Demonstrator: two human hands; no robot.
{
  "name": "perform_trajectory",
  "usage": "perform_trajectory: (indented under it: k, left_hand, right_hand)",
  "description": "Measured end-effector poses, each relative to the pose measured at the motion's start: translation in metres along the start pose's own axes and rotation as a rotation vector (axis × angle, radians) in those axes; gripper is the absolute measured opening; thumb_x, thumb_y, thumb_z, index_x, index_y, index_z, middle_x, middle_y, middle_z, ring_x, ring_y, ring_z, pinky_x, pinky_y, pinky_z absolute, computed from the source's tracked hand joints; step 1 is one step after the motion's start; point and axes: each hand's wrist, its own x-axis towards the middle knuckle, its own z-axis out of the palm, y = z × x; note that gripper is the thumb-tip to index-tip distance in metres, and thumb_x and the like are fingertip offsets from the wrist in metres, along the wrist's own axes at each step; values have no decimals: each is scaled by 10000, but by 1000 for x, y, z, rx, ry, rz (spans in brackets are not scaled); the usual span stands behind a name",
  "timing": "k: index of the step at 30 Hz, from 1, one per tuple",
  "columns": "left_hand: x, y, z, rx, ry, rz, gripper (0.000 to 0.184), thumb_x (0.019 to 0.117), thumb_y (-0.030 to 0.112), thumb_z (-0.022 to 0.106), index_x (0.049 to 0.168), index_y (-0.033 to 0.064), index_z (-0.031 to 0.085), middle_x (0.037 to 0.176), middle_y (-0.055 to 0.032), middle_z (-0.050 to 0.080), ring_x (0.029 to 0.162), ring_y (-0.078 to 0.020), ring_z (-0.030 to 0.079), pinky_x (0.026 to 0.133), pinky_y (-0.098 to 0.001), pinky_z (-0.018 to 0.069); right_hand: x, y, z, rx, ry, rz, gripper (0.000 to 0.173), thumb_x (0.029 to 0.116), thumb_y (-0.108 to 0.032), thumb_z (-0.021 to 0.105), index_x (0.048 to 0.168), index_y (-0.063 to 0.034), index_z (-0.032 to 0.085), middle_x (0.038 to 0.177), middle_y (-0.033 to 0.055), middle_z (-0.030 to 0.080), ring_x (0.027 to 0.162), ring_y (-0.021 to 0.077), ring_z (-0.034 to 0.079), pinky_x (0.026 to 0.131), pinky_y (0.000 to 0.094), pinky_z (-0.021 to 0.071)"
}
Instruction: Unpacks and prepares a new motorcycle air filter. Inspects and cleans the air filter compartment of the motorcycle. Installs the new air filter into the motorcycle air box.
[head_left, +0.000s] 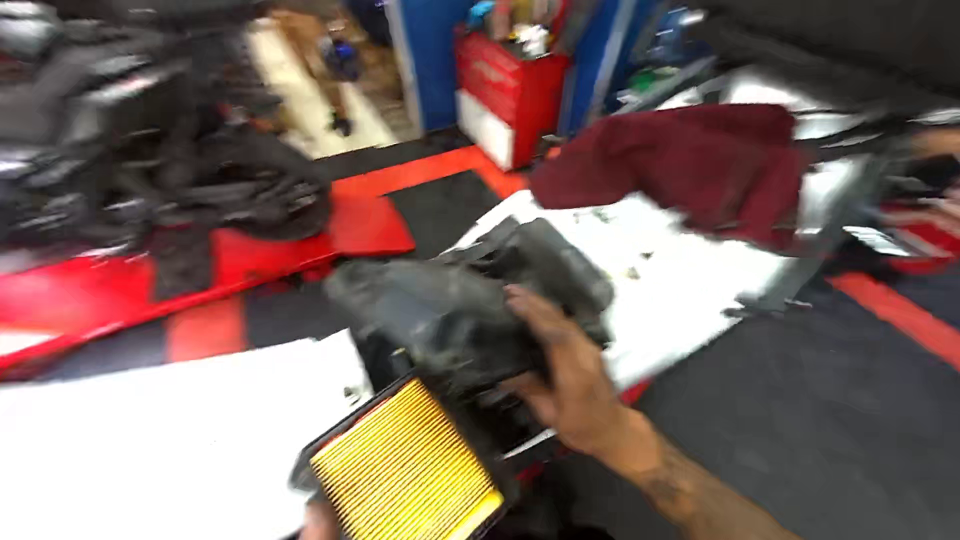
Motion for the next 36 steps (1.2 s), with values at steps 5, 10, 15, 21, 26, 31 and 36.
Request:
perform_trajectory:
  k: [5, 10, 15, 21, 26, 31, 36]
  left_hand:
    - [10, 14, 6, 52, 39, -41, 497, 1123, 375, 296, 1318, 36, 602, 1134, -126, 731, 1049, -188, 720, 936, -389, 604]
    - [10, 10, 2, 67, 81, -35, 509, 1124, 367, 292, 1317, 13, 603, 1137, -160, 721, 1049, -214, 718, 931, -401, 605]
    - [10, 4, -1, 57, 103, -43, 515, 1124, 367, 298, 1339, 1, 589, 1164, -174, 711, 1073, -229, 711, 949, -412, 597]
    - [8, 14, -13, 153, 42, -30, 494, 1121, 375, 311, 1311, 25, 603, 1119, -129, 729, 1030, -196, 722, 923, -381, 608]
    - [-1, 57, -33, 396, -130, 29, 377, 1100, 395, 411, 1224, 174, 690, 1057, 41, 764, 969, -75, 725, 879, -291, 612]
    - [9, 87, -25, 617, -204, -71, 422, 1083, 450, 438, 1249, 148, 681, 1041, -27, 755, 931, -135, 735, 832, -324, 628]
    - [39, 107, 7, 935, -247, 0, 383, 1059, 481, 457, 1162, 253, 746, 867, -46, 732, 698, -180, 700, 574, -328, 596]
  right_hand:
    - [3, 2, 1, 31, 3, 14, 666, 1020, -484, 563, 1497, -30, 465, 1511, 180, 518, 1386, 272, 532, 1106, 458, 517]
    - [2, 3, 1, 25, -9, 6, 684, 1033, -496, 525, 1523, -29, 425, 1527, 176, 501, 1401, 251, 516, 1126, 439, 496]
    - [2, 3, 0, 36, -2, 17, 678, 1032, -490, 527, 1532, -48, 412, 1527, 165, 501, 1393, 241, 523, 1114, 430, 508]
    - [2, 3, 0, 42, -6, 20, 674, 1036, -499, 519, 1538, -64, 408, 1534, 162, 493, 1396, 241, 520, 1112, 431, 509]
    - [3, 4, 0, 49, 1, 15, 680, 1030, -495, 537, 1521, -38, 428, 1521, 178, 505, 1395, 258, 523, 1115, 445, 508]
    - [4, 5, 0, 44, -1, 15, 671, 1025, -473, 560, 1514, -31, 439, 1520, 176, 507, 1398, 258, 519, 1122, 452, 499]
    - [5, 5, -2, 82, -11, 45, 664, 1020, -463, 573, 1529, -61, 431, 1527, 149, 501, 1382, 226, 529, 1100, 427, 512]
